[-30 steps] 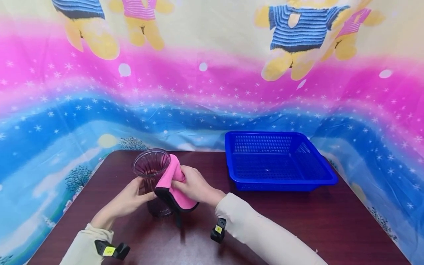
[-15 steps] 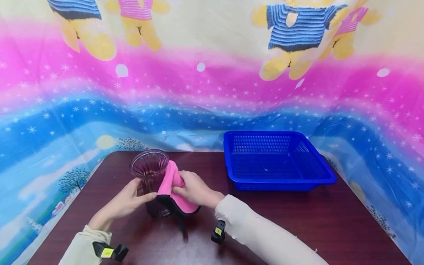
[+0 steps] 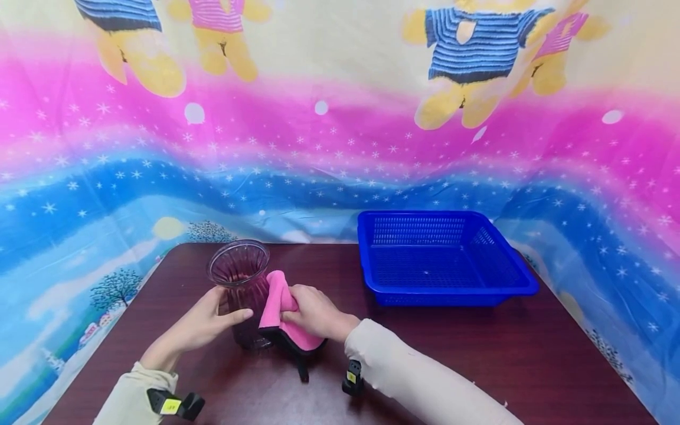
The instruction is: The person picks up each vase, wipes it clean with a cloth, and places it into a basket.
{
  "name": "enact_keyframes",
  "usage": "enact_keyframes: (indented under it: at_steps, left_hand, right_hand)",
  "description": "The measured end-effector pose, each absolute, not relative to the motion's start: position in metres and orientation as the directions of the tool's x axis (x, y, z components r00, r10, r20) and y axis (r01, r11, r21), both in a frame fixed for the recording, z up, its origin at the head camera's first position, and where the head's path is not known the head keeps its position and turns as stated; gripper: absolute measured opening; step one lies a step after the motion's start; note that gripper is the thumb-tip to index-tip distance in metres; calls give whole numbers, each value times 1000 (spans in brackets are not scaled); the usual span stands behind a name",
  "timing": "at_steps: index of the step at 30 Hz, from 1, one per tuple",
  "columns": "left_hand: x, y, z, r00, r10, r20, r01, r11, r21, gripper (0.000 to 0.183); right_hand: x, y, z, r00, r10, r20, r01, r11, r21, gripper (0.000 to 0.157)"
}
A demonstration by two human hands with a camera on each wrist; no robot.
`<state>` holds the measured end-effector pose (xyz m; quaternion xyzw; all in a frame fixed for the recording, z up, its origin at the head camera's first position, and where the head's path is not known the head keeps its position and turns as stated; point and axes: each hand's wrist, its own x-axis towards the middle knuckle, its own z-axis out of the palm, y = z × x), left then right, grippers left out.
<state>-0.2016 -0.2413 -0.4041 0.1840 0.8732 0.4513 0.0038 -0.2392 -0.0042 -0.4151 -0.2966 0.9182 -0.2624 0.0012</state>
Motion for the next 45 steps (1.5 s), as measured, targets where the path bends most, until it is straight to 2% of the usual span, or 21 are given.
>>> enact_keyframes:
  at_steps: [31,45]
  left_hand:
    - [-205,-243,-407,-924,341,173,330,486,809,64]
    - [-204,-243,-409,-931,322,171,323,513,795,67]
  right_hand:
    - [-240,-1,-453,-833,-547,84,-535,759,-371,30]
    - [-246,2,-460,-807,-585,83,-556,706,-438,31]
